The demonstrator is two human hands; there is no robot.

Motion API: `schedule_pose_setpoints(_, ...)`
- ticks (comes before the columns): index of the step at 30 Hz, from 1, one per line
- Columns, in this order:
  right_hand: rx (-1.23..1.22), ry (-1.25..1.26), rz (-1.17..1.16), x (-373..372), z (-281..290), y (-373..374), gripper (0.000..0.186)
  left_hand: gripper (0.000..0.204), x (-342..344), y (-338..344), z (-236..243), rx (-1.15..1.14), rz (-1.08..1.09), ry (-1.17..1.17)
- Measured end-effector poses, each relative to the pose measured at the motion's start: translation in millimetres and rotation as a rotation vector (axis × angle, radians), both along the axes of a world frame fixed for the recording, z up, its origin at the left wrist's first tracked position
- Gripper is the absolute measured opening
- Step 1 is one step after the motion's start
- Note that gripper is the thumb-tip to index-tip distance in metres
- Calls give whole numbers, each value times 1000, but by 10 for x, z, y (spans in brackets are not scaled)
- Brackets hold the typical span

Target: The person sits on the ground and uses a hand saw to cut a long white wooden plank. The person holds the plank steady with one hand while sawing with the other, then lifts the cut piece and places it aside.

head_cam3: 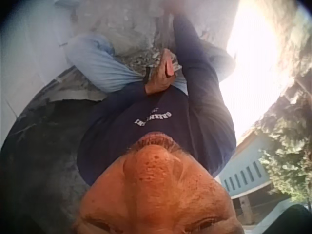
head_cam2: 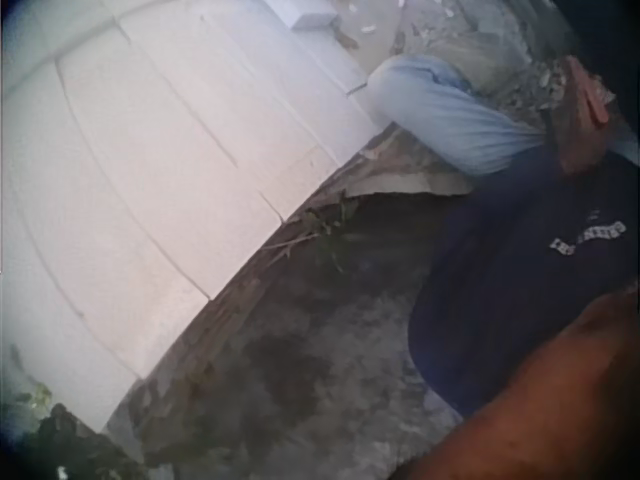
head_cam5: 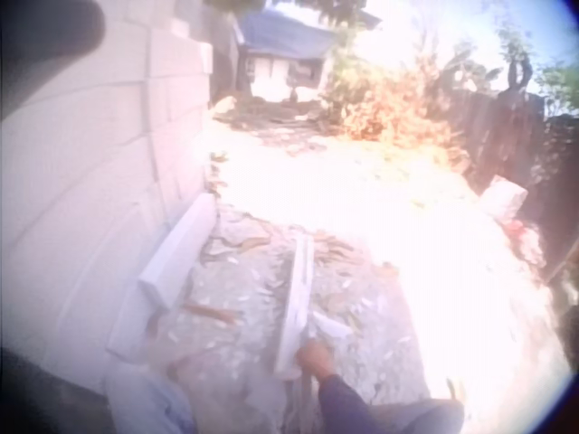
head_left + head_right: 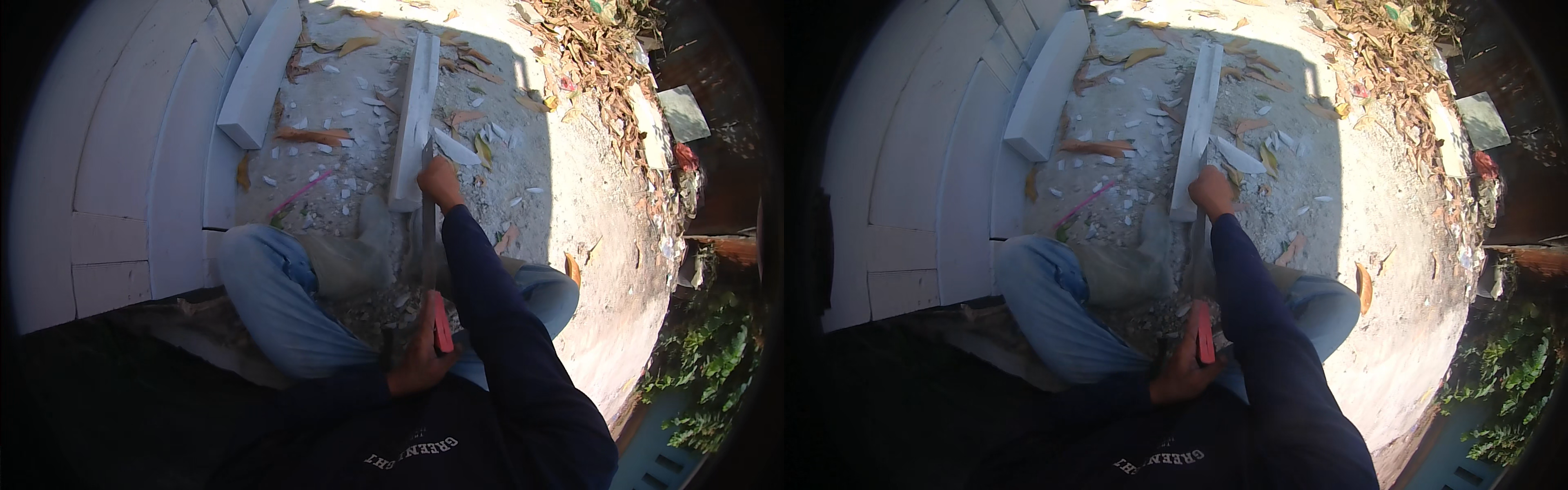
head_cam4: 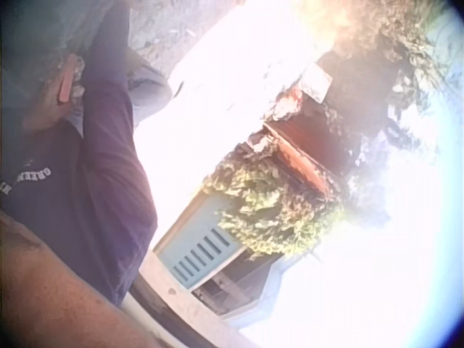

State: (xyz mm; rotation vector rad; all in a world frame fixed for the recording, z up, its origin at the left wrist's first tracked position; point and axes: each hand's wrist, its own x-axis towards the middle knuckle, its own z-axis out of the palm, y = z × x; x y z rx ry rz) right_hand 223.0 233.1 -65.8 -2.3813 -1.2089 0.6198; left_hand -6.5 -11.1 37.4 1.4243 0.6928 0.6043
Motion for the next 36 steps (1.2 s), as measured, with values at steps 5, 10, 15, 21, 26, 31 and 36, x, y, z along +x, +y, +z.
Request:
schedule_pose_setpoints(5,84,-28,36,511,-640,-52,31,89,11,33,61,203,-150,279)
schedule_pose_setpoints(10,177,300,-1,362,-529,-88,27,82,52,45,151,-87,-261,412)
schedule_pose_setpoints(15,228,-59,50,248,-426,-74,29,83,-42,-36,130,58,-50,294)
schedule_pose_setpoints(21,206,-35,-44,-33,98,64,27,85,-240,121,312,222,18,195)
schedule_pose_setpoints(26,258,-74,-123,126,68,77,20,85,37,217,-93,193,58,237)
schedule_pose_setpoints(31,229,-78,-109,232,42,204,24,80,283,311,-386,201,69,152)
schedule_pose_setpoints(36,308,40,-135,297,-1,312,27,75,411,394,-504,182,58,204)
